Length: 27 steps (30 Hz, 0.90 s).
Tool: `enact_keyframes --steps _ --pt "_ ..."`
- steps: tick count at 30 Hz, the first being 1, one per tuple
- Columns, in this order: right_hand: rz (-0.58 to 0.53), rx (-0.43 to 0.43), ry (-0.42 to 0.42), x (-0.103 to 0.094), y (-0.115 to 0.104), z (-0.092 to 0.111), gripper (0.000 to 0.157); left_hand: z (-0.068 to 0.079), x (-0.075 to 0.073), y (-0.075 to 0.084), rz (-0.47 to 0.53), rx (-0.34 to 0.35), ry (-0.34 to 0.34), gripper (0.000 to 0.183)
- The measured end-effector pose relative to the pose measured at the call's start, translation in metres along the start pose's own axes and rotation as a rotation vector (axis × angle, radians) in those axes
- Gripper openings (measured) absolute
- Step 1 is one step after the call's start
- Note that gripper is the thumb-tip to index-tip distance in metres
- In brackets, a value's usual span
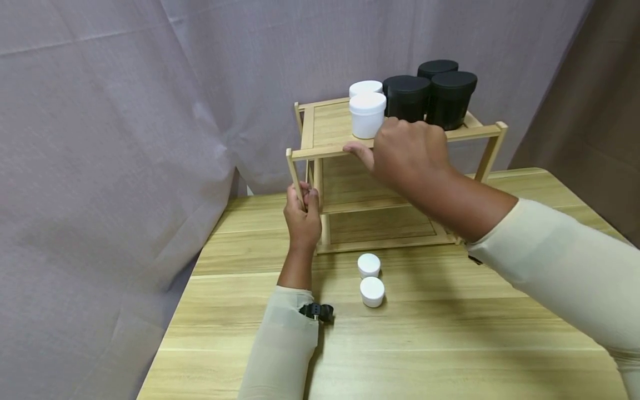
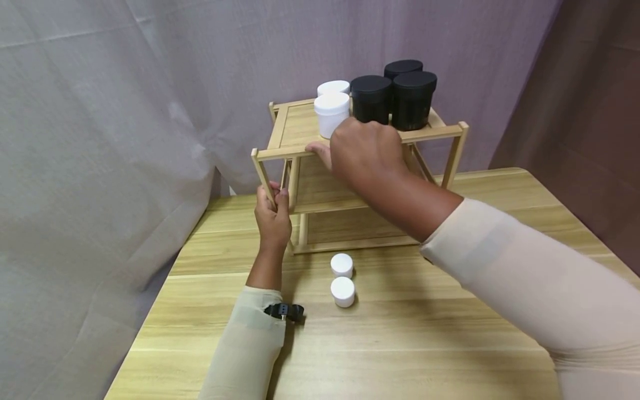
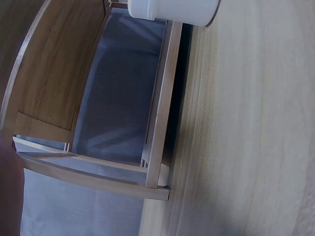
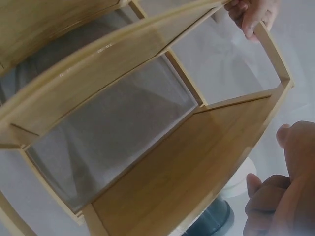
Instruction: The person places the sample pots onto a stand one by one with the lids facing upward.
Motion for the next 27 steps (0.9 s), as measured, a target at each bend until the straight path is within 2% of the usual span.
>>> enact_keyframes --steps 6,11,16,23,27 --pt "-0.01 -0.003 0.036 0.003 0.004 0.009 0.079 0.0 -0.002 -0.001 -0.022 0.001 0.0 0.017" --pt "-0.067 -0.052 0.187 0.001 0.008 0.023 0.084 0.001 -0.001 0.0 -0.018 0.002 -0.006 0.017" --pt "-0.187 -0.09 0.315 0.002 0.013 0.038 0.094 0.001 0.0 -0.001 -0.022 -0.001 -0.001 0.017" --pt "-0.397 -0.058 0.284 0.014 0.018 0.05 0.097 -0.001 -0.002 -0.001 -0.022 0.002 0.011 0.017" --pt "-0.468 -0.015 0.249 0.023 0.02 0.057 0.105 0.0 0.0 -0.002 -0.017 -0.003 0.002 0.017"
Point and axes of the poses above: each hand's wrist, its own z-axis away from the middle knuckle, its own x-axis out of the palm, y = z × x, the point moved 9 cm from there along -z, towards the middle knuckle, and after that the axes turned 4 degrees about -z, right-handed, at the moved point
